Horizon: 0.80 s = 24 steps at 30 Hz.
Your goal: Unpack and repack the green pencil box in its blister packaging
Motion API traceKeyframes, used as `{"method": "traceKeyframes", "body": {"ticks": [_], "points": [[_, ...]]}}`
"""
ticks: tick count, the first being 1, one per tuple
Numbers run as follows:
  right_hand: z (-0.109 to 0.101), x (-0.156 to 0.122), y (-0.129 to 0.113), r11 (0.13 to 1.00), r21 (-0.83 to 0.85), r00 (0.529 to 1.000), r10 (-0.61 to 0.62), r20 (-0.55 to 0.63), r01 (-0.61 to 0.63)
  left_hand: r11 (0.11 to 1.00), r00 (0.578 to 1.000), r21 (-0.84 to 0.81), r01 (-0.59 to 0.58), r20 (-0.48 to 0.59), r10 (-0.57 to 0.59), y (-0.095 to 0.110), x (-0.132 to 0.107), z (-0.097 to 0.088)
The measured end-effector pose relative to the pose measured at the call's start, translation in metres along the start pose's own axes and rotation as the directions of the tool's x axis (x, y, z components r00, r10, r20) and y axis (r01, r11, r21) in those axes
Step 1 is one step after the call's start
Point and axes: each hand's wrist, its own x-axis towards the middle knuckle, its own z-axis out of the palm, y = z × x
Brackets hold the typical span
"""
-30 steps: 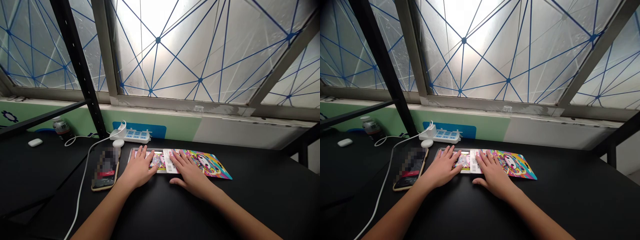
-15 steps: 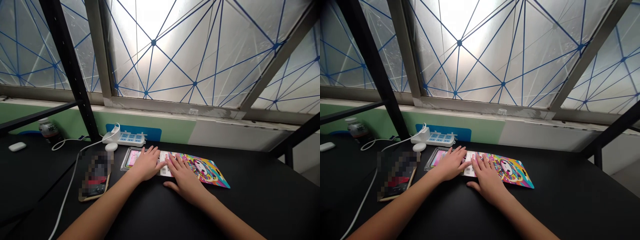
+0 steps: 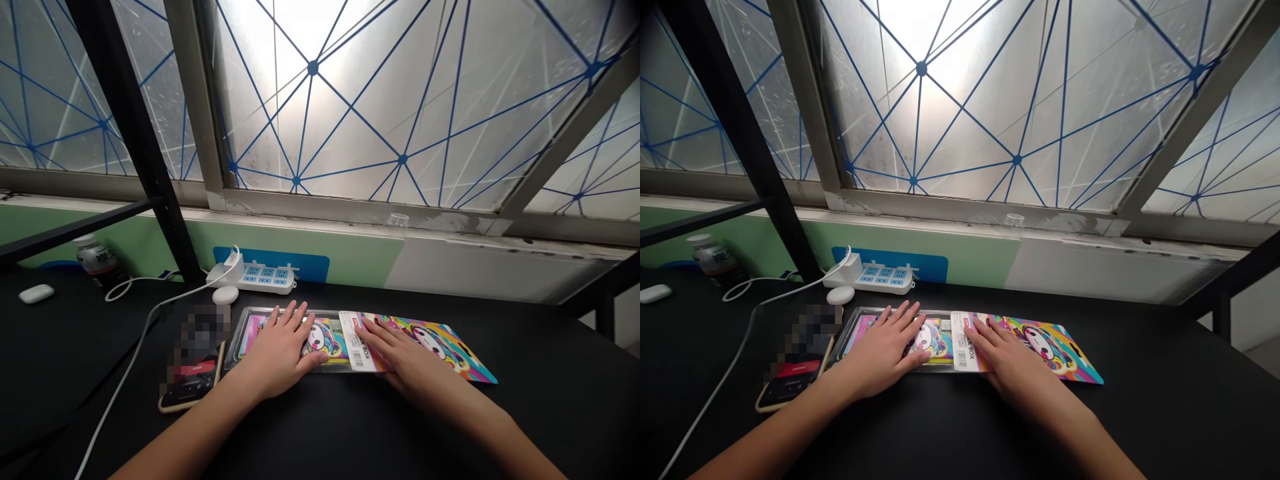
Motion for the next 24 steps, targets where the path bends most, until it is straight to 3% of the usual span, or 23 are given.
{"method": "traceKeyframes", "body": {"ticks": [7,12,14,16,18,20,21,23,24], "points": [[0.023,-0.004,0.012,0.997,-0.066,0.994,-0.047,-0.094,0.041,0.999,1.000,-0.035,-0.008,-0.005,0.008,-0.004,-0.001,-0.002],[0.041,-0.031,0.040,0.993,-0.109,0.977,-0.063,-0.204,0.041,0.999,1.000,-0.037,-0.022,-0.002,0.022,-0.005,-0.001,-0.004],[0.042,-0.046,0.054,0.992,-0.123,0.953,-0.036,-0.300,-0.001,0.999,1.000,-0.038,-0.026,-0.016,0.026,-0.006,-0.001,-0.003],[0.037,-0.060,0.055,0.991,-0.103,0.901,0.028,-0.432,-0.080,0.999,0.999,-0.040,-0.027,-0.021,0.027,-0.006,-0.001,-0.002],[0.031,-0.072,0.039,0.988,-0.065,0.832,0.079,-0.550,-0.137,0.999,0.999,-0.043,-0.020,-0.026,0.019,-0.006,0.001,0.000],[0.027,-0.079,0.008,0.993,-0.060,0.809,0.048,-0.586,-0.103,0.999,0.999,-0.044,-0.005,-0.041,0.003,-0.004,0.004,0.002],[0.029,-0.081,-0.011,0.996,-0.075,0.825,0.000,-0.565,-0.052,0.999,0.999,-0.045,0.004,-0.052,-0.007,-0.003,0.006,0.003],[0.038,-0.080,-0.049,0.989,-0.097,0.904,-0.142,-0.404,0.112,0.998,0.997,-0.053,0.020,-0.078,-0.024,0.001,0.012,0.005],[0.046,-0.077,-0.066,0.970,-0.105,0.914,-0.242,-0.325,0.220,0.998,0.995,-0.065,0.025,-0.093,-0.031,0.003,0.015,0.006]]}}
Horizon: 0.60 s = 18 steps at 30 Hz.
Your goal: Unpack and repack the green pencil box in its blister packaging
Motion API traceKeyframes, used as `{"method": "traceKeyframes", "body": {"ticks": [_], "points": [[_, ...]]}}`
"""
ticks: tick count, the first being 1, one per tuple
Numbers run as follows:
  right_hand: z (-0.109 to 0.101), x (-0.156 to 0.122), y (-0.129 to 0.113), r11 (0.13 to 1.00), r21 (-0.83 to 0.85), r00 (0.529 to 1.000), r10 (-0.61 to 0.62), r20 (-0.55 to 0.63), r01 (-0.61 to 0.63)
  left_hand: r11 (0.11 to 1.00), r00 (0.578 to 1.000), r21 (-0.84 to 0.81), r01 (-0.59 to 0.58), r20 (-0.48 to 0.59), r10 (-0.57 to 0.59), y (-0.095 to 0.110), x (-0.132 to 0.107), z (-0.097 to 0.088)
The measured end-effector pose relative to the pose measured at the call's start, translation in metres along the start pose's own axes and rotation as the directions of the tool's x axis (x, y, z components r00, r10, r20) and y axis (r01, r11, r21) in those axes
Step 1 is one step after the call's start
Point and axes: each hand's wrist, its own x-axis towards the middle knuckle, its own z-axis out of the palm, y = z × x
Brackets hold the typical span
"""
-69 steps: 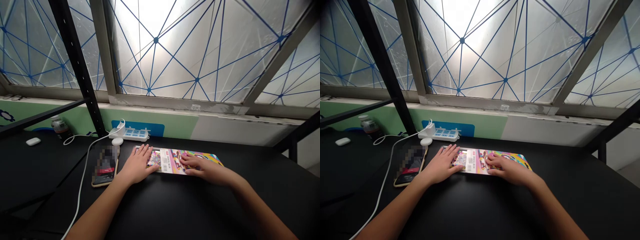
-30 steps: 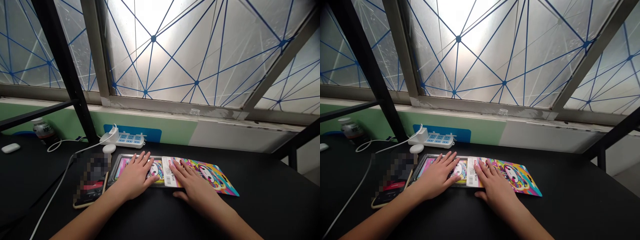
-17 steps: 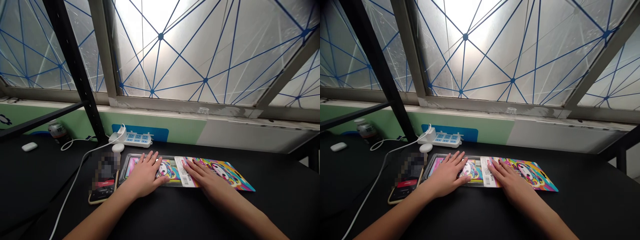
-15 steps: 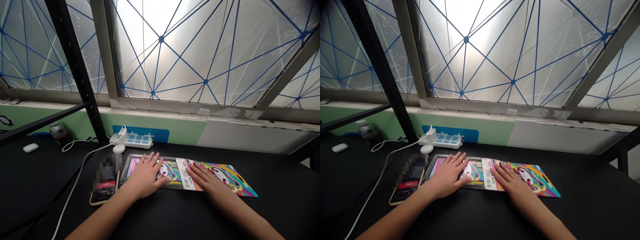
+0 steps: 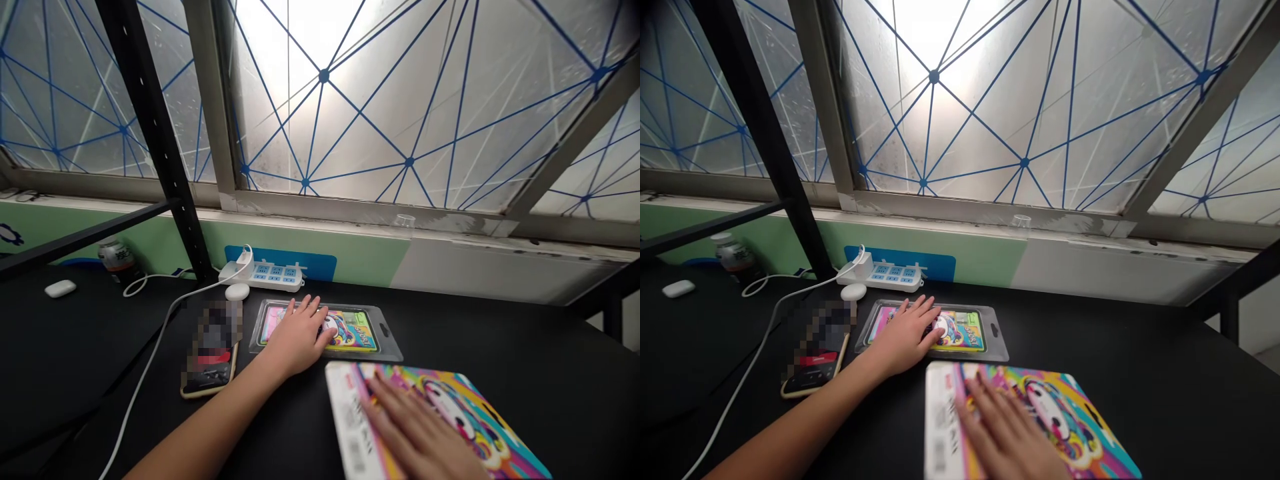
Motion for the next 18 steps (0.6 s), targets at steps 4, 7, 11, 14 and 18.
{"method": "traceKeyframes", "body": {"ticks": [4,7,11,14,18], "points": [[0.029,0.031,-0.042,0.981,0.009,0.973,-0.195,0.124,0.196,0.995,0.998,-0.097,-0.017,-0.066,0.010,0.010,0.012,0.008],[0.029,0.069,-0.054,0.976,0.074,0.960,-0.214,0.183,0.204,0.989,0.995,-0.144,-0.042,-0.093,0.029,0.016,0.017,0.011],[0.013,0.110,-0.057,0.975,0.217,0.973,-0.097,0.210,0.050,0.974,0.988,-0.218,-0.067,-0.154,0.033,0.016,0.017,0.006],[0.009,0.115,-0.052,0.954,0.292,0.984,-0.109,0.142,0.064,0.952,0.972,-0.295,-0.082,-0.235,0.011,0.012,0.010,-0.002],[0.007,0.106,-0.027,0.956,0.276,0.990,-0.069,-0.126,0.101,0.897,0.880,-0.350,-0.270,-0.467,0.083,0.008,0.003,-0.011]]}}
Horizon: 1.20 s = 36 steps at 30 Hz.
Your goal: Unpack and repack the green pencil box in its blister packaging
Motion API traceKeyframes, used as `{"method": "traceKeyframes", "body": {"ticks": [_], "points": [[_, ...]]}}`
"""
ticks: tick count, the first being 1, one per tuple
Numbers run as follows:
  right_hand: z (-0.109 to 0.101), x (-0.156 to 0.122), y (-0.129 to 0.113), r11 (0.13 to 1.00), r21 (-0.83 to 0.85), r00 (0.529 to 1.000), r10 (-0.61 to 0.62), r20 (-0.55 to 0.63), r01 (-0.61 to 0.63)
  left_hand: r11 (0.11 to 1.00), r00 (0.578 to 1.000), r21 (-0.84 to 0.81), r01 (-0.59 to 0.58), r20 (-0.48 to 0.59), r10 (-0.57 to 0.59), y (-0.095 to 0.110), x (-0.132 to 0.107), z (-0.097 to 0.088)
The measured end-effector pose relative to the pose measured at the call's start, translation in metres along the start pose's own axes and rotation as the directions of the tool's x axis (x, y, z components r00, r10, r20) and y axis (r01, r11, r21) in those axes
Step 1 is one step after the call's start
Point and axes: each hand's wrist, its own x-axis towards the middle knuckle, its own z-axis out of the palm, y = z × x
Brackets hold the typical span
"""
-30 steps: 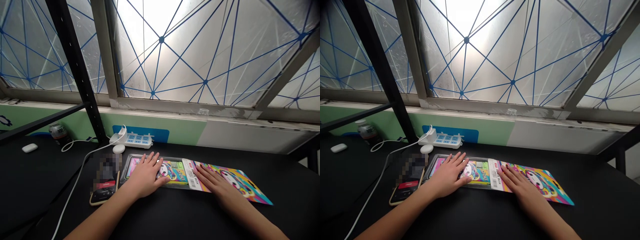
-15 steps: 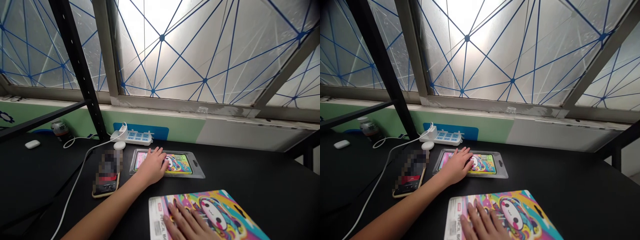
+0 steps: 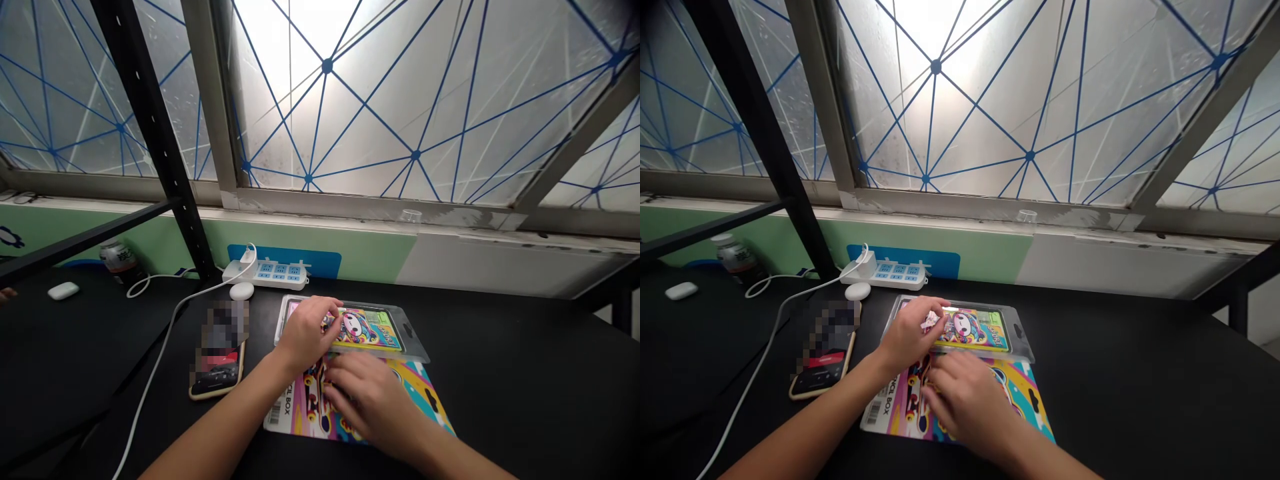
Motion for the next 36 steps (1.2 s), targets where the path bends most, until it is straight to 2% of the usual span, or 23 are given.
{"method": "traceKeyframes", "body": {"ticks": [2,4,7,11,14,17,23,25,28,32,36], "points": [[-0.012,-0.001,0.019,0.996,-0.073,0.990,0.034,-0.134,-0.044,0.995,0.995,0.014,-0.098,-0.016,0.098,-0.001,0.001,-0.005],[-0.025,0.002,0.041,0.979,-0.146,0.981,0.115,-0.158,-0.139,0.990,0.992,0.064,-0.129,0.019,0.128,-0.004,0.002,-0.011],[-0.041,0.008,0.074,0.941,-0.204,0.963,0.270,-0.031,-0.270,0.981,0.989,0.159,-0.107,0.119,0.089,-0.013,0.000,-0.020],[-0.050,0.011,0.105,0.932,-0.195,0.924,0.340,0.175,-0.306,0.942,0.961,0.331,-0.052,0.274,-0.043,-0.024,-0.015,-0.025],[-0.053,0.015,0.115,0.935,-0.157,0.898,0.351,0.266,-0.319,0.917,0.953,0.397,-0.028,0.288,-0.096,-0.026,-0.025,-0.023],[-0.053,0.021,0.120,0.929,-0.154,0.877,0.370,0.306,-0.337,0.905,0.948,0.425,-0.014,0.292,-0.123,-0.025,-0.026,-0.020],[-0.049,0.027,0.119,0.919,-0.180,0.883,0.389,0.263,-0.351,0.886,0.947,0.464,0.020,0.276,-0.167,-0.024,-0.026,-0.018],[-0.048,0.024,0.116,0.913,-0.198,0.892,0.396,0.217,-0.357,0.874,0.946,0.484,0.042,0.261,-0.190,-0.022,-0.027,-0.019],[-0.042,0.013,0.111,0.913,-0.240,0.934,0.352,0.063,-0.328,0.872,0.955,0.488,0.030,0.242,-0.168,-0.018,-0.027,-0.026],[-0.034,-0.003,0.100,0.943,-0.284,0.981,0.144,-0.129,-0.175,0.883,0.976,0.469,-0.026,0.202,-0.078,-0.020,-0.022,-0.043],[-0.039,-0.011,0.083,0.939,-0.344,0.967,-0.094,-0.238,0.006,0.881,0.976,0.453,-0.138,0.215,0.042,-0.015,-0.021,-0.059]]}}
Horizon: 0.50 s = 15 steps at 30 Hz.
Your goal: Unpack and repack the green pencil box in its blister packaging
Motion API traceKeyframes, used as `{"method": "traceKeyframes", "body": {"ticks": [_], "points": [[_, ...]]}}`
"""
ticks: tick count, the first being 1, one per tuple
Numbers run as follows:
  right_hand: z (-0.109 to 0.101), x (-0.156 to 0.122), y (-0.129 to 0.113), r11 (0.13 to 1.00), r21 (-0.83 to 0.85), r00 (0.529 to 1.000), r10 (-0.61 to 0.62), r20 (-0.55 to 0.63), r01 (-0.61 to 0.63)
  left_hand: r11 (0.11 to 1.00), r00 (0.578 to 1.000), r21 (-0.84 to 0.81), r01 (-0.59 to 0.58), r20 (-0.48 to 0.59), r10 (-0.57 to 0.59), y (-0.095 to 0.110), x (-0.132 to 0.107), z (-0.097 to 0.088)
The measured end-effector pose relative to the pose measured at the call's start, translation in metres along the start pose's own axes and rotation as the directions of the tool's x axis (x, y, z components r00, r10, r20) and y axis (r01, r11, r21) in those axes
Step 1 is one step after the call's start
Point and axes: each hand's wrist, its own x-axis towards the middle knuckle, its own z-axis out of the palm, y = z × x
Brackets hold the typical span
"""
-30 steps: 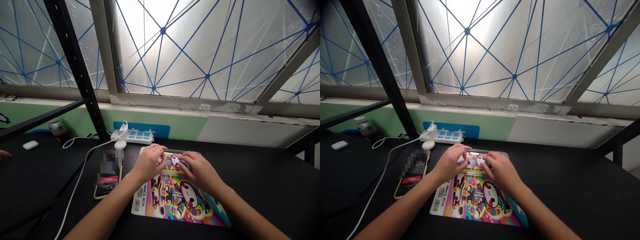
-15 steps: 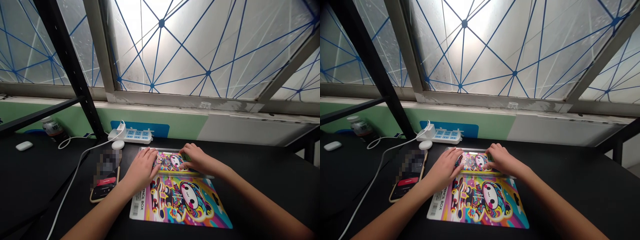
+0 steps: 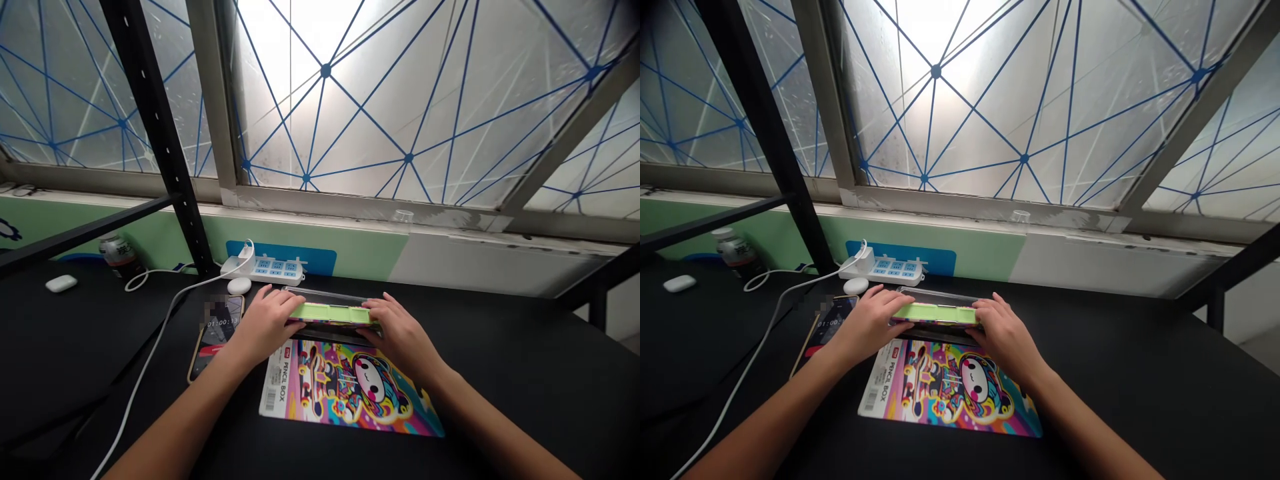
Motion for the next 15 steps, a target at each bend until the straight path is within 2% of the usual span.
{"method": "traceKeyframes", "body": {"ticks": [2,4,7,9,11,13,15], "points": [[-0.014,-0.004,-0.006,0.997,-0.041,0.996,-0.065,-0.060,0.062,0.998,0.996,0.017,-0.060,-0.071,0.061,0.010,-0.008,-0.009],[-0.031,-0.016,-0.012,0.990,-0.066,0.990,-0.129,-0.055,0.125,0.996,0.983,0.022,-0.091,-0.159,0.094,0.027,-0.022,-0.016],[-0.049,-0.052,-0.025,0.972,-0.059,0.974,-0.226,0.015,0.227,0.994,0.979,0.003,-0.108,-0.175,0.107,0.052,-0.054,-0.016],[-0.053,-0.080,-0.035,0.966,-0.053,0.967,-0.250,0.058,0.253,0.996,0.980,-0.021,-0.088,-0.178,0.083,0.063,-0.075,-0.008],[-0.050,-0.103,-0.043,0.978,-0.029,0.974,-0.203,0.102,0.207,0.997,0.989,-0.066,-0.032,-0.145,0.022,0.069,-0.092,0.000],[-0.044,-0.117,-0.048,0.998,-0.004,0.989,-0.066,0.130,0.068,0.984,0.994,-0.146,0.099,-0.031,-0.105,0.071,-0.102,0.006],[-0.038,-0.122,-0.050,0.994,0.032,0.982,0.099,0.159,-0.105,0.943,0.971,-0.234,0.236,0.096,-0.220,0.071,-0.106,0.007]]}}
